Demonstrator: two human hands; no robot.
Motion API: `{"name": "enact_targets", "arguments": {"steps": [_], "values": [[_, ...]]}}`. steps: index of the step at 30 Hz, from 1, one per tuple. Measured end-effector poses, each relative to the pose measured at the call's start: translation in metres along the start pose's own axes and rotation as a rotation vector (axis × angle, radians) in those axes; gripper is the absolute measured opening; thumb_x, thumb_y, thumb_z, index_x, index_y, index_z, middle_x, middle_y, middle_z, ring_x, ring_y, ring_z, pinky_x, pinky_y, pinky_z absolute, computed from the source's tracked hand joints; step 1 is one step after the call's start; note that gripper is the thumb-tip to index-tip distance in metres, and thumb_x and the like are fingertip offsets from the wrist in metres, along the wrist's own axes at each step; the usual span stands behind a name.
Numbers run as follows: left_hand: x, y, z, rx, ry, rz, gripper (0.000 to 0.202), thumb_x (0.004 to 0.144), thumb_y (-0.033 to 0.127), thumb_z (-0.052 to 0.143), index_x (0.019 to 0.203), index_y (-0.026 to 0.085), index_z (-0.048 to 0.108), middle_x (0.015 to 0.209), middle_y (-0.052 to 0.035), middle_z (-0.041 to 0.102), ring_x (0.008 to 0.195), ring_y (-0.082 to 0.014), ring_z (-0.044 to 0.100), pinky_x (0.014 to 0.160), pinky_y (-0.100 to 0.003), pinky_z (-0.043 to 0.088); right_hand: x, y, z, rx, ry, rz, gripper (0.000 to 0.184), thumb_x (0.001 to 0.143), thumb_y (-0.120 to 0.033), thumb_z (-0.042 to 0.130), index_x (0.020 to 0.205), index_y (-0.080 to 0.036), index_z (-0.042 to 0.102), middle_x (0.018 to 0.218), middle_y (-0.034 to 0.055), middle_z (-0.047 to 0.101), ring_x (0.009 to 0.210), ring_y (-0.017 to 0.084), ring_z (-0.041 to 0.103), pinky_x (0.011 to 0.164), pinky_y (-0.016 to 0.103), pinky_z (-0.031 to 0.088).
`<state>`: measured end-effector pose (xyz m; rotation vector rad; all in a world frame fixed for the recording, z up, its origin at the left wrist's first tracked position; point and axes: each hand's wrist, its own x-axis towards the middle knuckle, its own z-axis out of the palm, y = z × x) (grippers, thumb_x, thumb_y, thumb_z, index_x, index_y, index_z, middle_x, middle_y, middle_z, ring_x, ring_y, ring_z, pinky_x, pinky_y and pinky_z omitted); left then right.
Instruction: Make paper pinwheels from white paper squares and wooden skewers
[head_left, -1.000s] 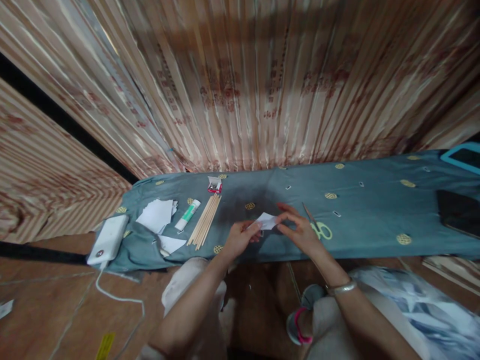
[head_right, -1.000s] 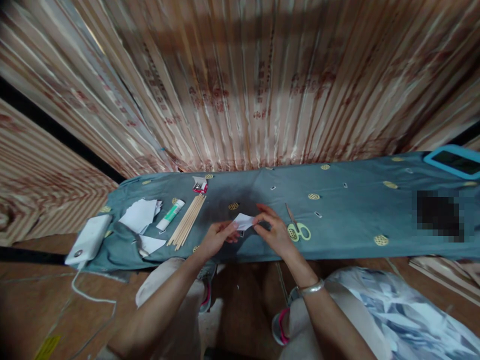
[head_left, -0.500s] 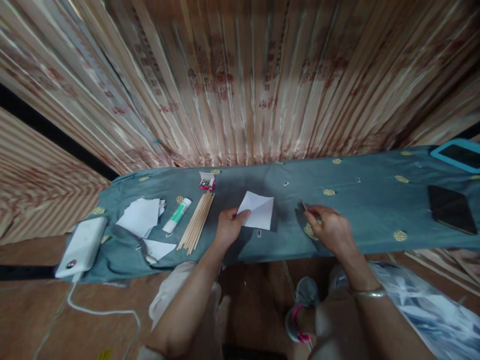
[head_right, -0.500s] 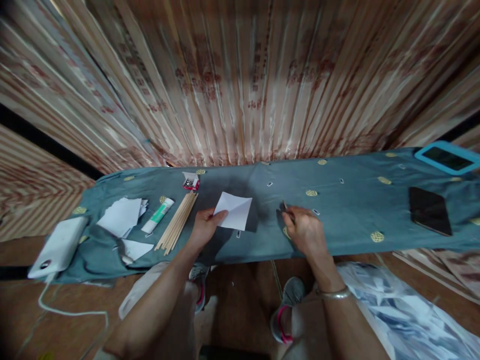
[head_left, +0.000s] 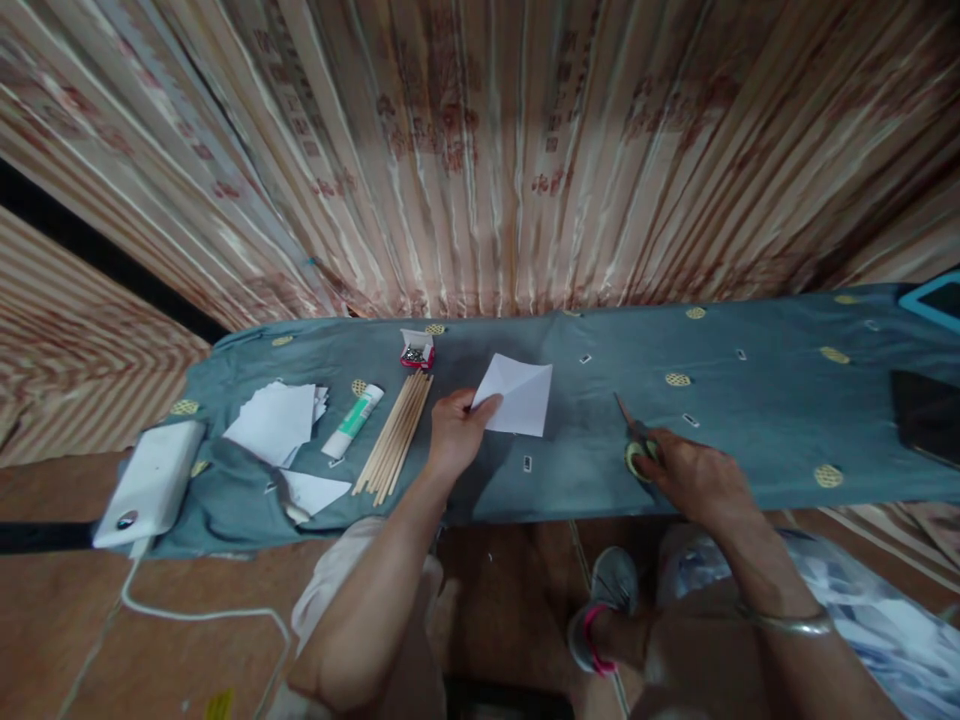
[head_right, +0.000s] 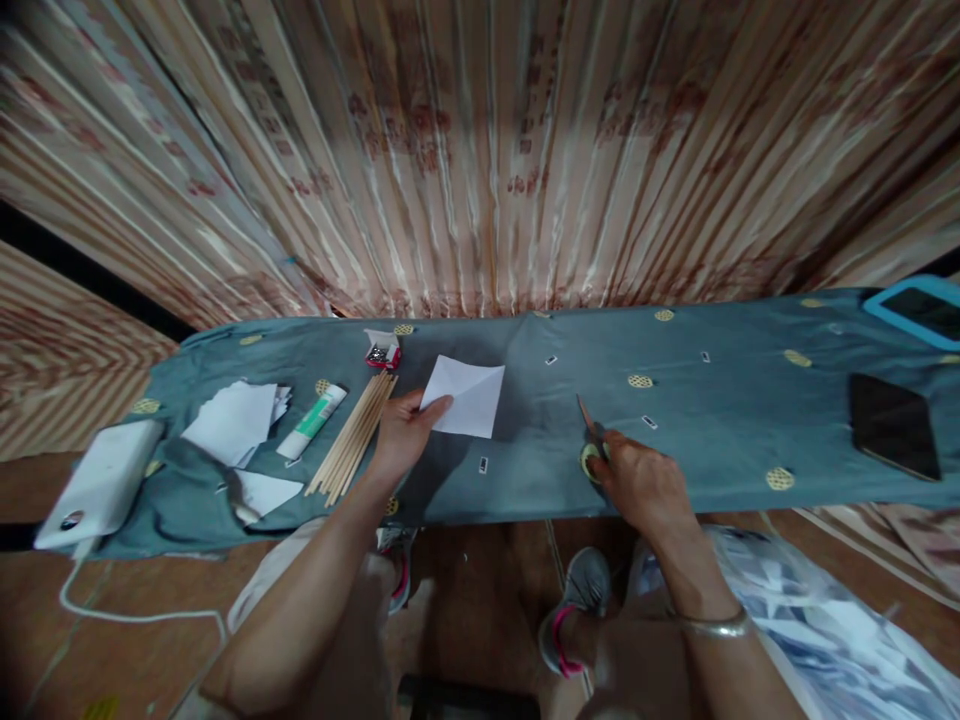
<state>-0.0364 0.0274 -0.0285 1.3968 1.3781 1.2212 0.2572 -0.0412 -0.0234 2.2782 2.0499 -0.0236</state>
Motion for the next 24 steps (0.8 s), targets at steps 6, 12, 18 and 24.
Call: {"name": "enact_targets", "arguments": {"steps": [6, 12, 18, 24], "values": [[0.003, 0.007, -0.002, -0.075, 0.046, -0.033, 0.029, 0.071, 0.043, 0.067, 0.068, 0.014, 0.071, 0.062, -0.0005, 0.060, 0.061, -0.0137, 0.051, 0.053, -0.023, 0.038, 0.004, -0.018, -0.004, 0.871, -0.047, 0.035, 0.035, 0.072, -0.043, 0.065, 0.098, -0.019, 0.066, 0.075, 0.0068, 0.073, 0.068, 0.023, 0.069, 0.058, 0.030, 0.046], [0.006, 0.016, -0.009, -0.251, 0.099, -0.098, 0.031, 0.066, 0.043, 0.071, 0.073, 0.013, 0.074, 0.067, -0.0022, 0.068, 0.061, -0.0152, 0.057, 0.058, -0.025, 0.044, -0.003, -0.061, -0.006, 1.763, -0.492, 0.162, 0.049, 0.058, -0.039, 0.084, 0.101, -0.020, 0.071, 0.084, 0.0070, 0.075, 0.072, 0.018, 0.070, 0.059, 0.024, 0.051], [0.009, 0.020, -0.018, -0.296, 0.183, -0.102, 0.031, 0.063, 0.043, 0.075, 0.072, 0.014, 0.074, 0.065, -0.0021, 0.069, 0.059, -0.0144, 0.057, 0.056, -0.025, 0.043, -0.012, -0.082, -0.005, 1.952, -0.604, 0.145, 0.046, 0.061, -0.046, 0.084, 0.099, -0.023, 0.073, 0.085, 0.0056, 0.075, 0.073, 0.014, 0.067, 0.066, 0.022, 0.052], [0.007, 0.022, -0.019, -0.272, 0.189, -0.084, 0.027, 0.065, 0.040, 0.074, 0.069, 0.014, 0.073, 0.062, -0.0012, 0.068, 0.057, -0.0134, 0.055, 0.055, -0.024, 0.042, -0.017, -0.087, -0.007, 1.788, -0.593, -0.120, 0.061, 0.065, -0.059, 0.076, 0.112, -0.021, 0.069, 0.083, 0.0037, 0.070, 0.066, 0.011, 0.056, 0.062, 0.021, 0.046]]}}
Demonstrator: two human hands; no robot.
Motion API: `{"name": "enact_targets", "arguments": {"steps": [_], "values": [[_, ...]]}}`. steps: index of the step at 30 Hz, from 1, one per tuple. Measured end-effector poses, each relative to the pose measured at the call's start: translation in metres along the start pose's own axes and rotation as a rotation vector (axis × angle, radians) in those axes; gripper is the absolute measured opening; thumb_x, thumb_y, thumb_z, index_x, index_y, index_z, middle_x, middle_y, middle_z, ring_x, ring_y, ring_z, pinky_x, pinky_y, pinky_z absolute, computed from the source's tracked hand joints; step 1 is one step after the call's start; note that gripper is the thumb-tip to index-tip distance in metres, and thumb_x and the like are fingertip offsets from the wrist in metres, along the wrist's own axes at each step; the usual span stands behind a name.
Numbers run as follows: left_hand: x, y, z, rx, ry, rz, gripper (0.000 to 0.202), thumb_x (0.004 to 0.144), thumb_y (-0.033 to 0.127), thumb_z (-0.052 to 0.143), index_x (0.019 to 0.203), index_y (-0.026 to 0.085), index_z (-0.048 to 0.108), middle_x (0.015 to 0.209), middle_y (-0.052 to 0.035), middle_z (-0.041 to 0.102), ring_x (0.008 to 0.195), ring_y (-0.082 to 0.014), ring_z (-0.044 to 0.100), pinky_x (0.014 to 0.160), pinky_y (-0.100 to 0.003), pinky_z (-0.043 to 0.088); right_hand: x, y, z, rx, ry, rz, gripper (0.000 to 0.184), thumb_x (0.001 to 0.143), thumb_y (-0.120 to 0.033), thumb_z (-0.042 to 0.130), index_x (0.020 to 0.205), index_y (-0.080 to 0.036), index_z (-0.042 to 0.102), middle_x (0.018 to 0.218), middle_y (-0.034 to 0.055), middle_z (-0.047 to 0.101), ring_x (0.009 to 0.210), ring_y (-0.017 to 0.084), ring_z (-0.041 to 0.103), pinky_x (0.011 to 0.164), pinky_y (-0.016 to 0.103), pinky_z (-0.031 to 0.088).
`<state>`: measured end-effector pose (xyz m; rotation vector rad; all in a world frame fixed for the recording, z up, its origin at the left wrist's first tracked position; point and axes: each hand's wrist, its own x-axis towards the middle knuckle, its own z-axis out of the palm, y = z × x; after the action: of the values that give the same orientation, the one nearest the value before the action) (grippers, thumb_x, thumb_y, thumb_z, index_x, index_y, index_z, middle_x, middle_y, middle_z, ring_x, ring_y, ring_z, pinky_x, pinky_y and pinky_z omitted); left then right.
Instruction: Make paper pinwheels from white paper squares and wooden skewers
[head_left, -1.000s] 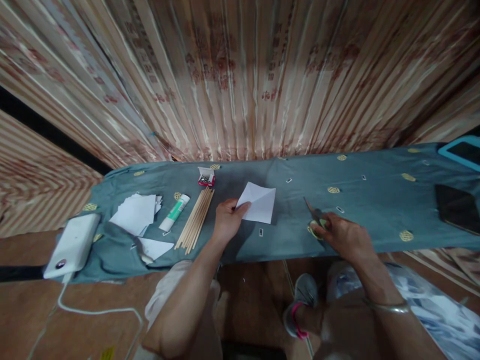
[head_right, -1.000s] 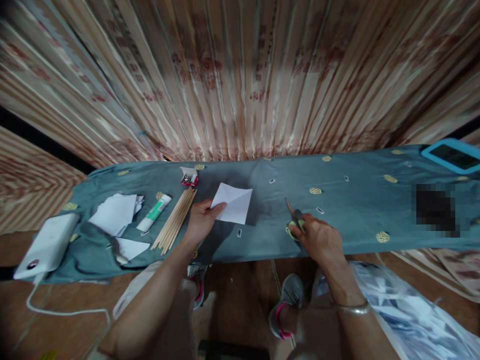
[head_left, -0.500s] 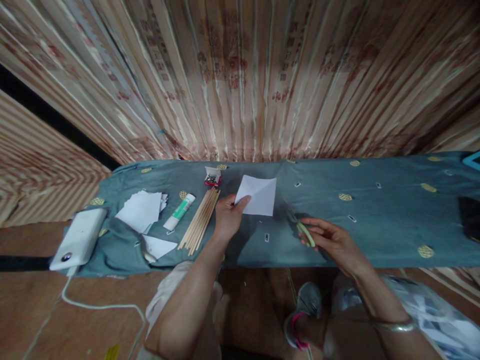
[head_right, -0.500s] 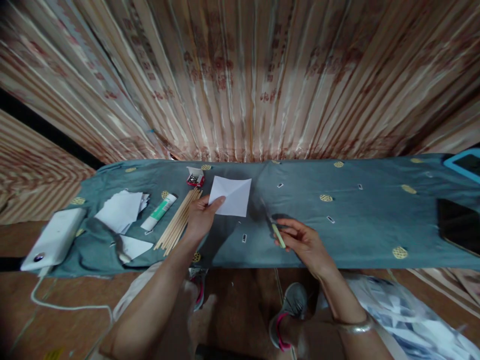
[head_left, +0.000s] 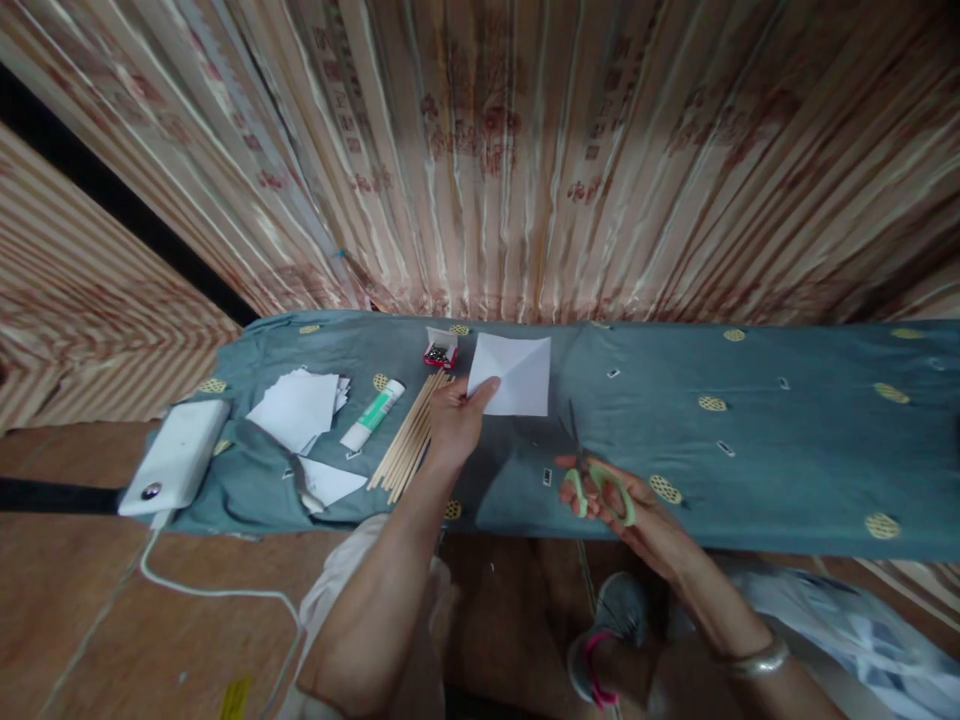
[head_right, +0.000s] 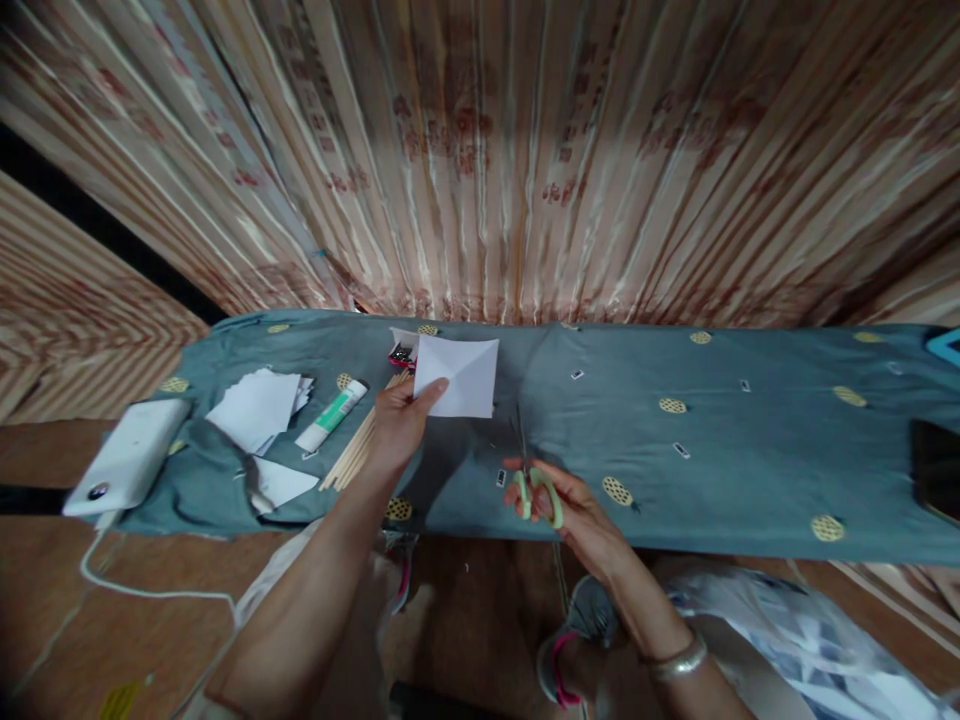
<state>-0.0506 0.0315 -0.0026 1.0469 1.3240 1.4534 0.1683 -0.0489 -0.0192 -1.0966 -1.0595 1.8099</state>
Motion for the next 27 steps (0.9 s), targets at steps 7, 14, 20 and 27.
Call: {"name": "enact_targets", "arguments": {"steps": [7, 14, 20, 27], "values": [[-0.004, -0.008, 0.003, 0.055, -0.117, -0.005, 0.029, 0.067, 0.041, 0.072, 0.071, 0.012, 0.073, 0.063, -0.0019, 0.067, 0.059, -0.0153, 0.057, 0.056, -0.026, 0.043, 0.001, -0.004, -0.003, -0.264, -0.094, -0.012, 0.060, 0.066, -0.054, 0.077, 0.115, -0.021, 0.066, 0.081, 0.0028, 0.065, 0.069, 0.013, 0.055, 0.062, 0.024, 0.045], [-0.004, -0.011, 0.005, 0.103, -0.162, -0.024, 0.027, 0.068, 0.039, 0.072, 0.069, 0.012, 0.072, 0.061, -0.0011, 0.064, 0.057, -0.0146, 0.055, 0.054, -0.025, 0.042, 0.002, -0.002, -0.010, -0.278, -0.128, -0.031, 0.051, 0.071, -0.043, 0.075, 0.116, -0.021, 0.066, 0.078, 0.0015, 0.064, 0.070, 0.012, 0.055, 0.061, 0.022, 0.047], [-0.004, -0.016, 0.007, 0.117, -0.170, -0.022, 0.028, 0.068, 0.040, 0.071, 0.067, 0.012, 0.070, 0.059, 0.0000, 0.062, 0.056, -0.0142, 0.053, 0.054, -0.025, 0.041, 0.003, 0.000, -0.011, -0.264, -0.158, -0.016, 0.046, 0.073, -0.039, 0.075, 0.116, -0.023, 0.066, 0.073, -0.0013, 0.060, 0.066, 0.010, 0.052, 0.059, 0.021, 0.044], [-0.005, -0.014, 0.007, 0.135, -0.173, -0.034, 0.028, 0.067, 0.041, 0.072, 0.069, 0.012, 0.072, 0.060, 0.0002, 0.062, 0.058, -0.0145, 0.053, 0.054, -0.025, 0.040, 0.003, 0.001, -0.010, -0.265, -0.144, 0.000, 0.048, 0.072, -0.040, 0.076, 0.115, -0.021, 0.067, 0.072, -0.0006, 0.060, 0.063, 0.010, 0.051, 0.056, 0.021, 0.044]]}}
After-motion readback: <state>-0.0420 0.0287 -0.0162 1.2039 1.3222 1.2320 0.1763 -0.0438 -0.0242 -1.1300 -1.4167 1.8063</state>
